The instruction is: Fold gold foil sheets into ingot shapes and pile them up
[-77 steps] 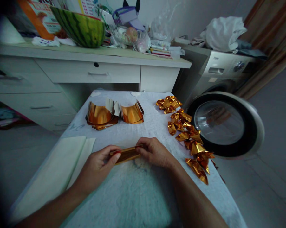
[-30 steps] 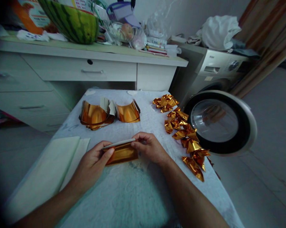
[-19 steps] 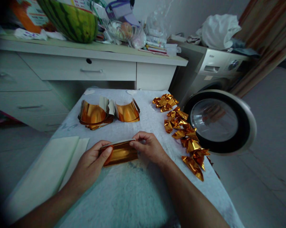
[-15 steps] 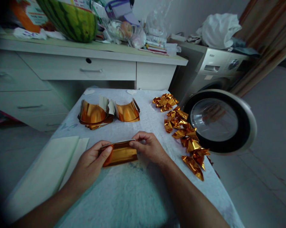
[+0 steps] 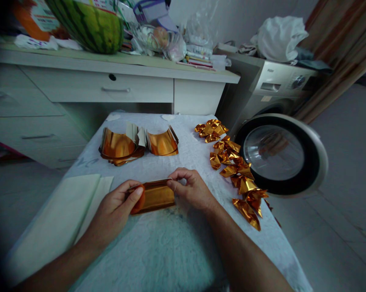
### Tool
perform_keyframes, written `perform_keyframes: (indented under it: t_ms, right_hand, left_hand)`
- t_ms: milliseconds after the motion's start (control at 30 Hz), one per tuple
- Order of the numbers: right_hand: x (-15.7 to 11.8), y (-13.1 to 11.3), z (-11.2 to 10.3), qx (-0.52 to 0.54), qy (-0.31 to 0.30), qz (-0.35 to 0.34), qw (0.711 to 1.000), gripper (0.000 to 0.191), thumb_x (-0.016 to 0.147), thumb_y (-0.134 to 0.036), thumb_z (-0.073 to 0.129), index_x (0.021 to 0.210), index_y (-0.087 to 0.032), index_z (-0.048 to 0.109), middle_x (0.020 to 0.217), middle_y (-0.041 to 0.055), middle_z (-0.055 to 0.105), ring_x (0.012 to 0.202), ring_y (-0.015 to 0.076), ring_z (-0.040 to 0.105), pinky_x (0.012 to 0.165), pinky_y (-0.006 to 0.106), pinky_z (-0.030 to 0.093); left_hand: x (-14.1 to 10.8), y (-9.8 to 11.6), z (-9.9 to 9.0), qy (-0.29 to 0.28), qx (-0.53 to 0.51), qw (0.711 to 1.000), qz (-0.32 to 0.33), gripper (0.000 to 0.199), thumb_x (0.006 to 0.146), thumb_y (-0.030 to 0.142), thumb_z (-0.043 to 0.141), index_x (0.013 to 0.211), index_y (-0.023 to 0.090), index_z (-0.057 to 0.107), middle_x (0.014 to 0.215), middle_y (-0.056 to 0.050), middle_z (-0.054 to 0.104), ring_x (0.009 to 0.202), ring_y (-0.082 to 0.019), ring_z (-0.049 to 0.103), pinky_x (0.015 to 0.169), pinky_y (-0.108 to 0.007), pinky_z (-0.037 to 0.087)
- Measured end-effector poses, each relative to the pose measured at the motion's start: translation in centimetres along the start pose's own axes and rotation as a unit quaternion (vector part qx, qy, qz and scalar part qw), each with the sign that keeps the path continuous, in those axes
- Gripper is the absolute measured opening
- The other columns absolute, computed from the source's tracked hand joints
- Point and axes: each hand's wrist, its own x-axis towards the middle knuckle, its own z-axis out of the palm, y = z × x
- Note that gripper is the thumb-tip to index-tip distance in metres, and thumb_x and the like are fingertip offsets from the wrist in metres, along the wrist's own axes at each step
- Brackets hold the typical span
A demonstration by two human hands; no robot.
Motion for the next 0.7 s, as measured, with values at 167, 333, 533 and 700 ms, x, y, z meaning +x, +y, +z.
perform_keyframes:
  t_ms: [167,333,533,700]
  right_hand:
    - [0.01,0.00,-0.03,-0.009,-0.002,-0.003,1.000,0.026,0.083,-0.043,0.066,0.074,-0.019,0.067,0.072,-0.0004,0.060,0.071,0.0139,0.053,0.068,0.027,0.039]
    - [0.04,0.08,0.00,-0.010,0.010,-0.012,1.000,0.028,0.083,-0.045,0.066,0.073,-0.019,0.067,0.071,-0.0003,0.060,0.072,0.0141,0.054,0.069,0.027,0.040]
    - [-0.02,0.05,-0.06,0.000,0.007,-0.003,1.000,0.028,0.082,-0.045,0.068,0.075,-0.019,0.065,0.072,-0.0003,0.060,0.070,0.0134,0.054,0.067,0.026,0.040]
    - [-0.07,0.01,-0.02,-0.011,0.012,-0.004,1.000,0.028,0.082,-0.046,0.067,0.074,-0.019,0.066,0.071,-0.0004,0.060,0.070,0.0134,0.054,0.067,0.026,0.040]
  left_hand:
    - [-0.08,-0.21,-0.03,0.000,0.010,1.000,-0.005,0.026,0.092,0.045,0.049,0.088,0.021,0.057,0.065,0.005,0.052,0.062,-0.013,0.050,0.058,-0.025,0.038]
    - [0.06,-0.28,0.09,0.004,0.019,1.000,0.003,0.026,0.092,0.045,0.050,0.088,0.021,0.057,0.067,0.004,0.053,0.063,-0.014,0.050,0.060,-0.026,0.039]
    - [-0.02,-0.22,0.07,0.002,0.025,1.000,-0.001,0.027,0.092,0.047,0.049,0.086,0.021,0.056,0.065,0.004,0.052,0.062,-0.014,0.050,0.058,-0.026,0.038]
    - [0.04,-0.41,0.13,0.003,0.010,1.000,-0.004,0.024,0.092,0.045,0.051,0.091,0.022,0.056,0.069,0.004,0.057,0.065,-0.014,0.054,0.060,-0.025,0.040]
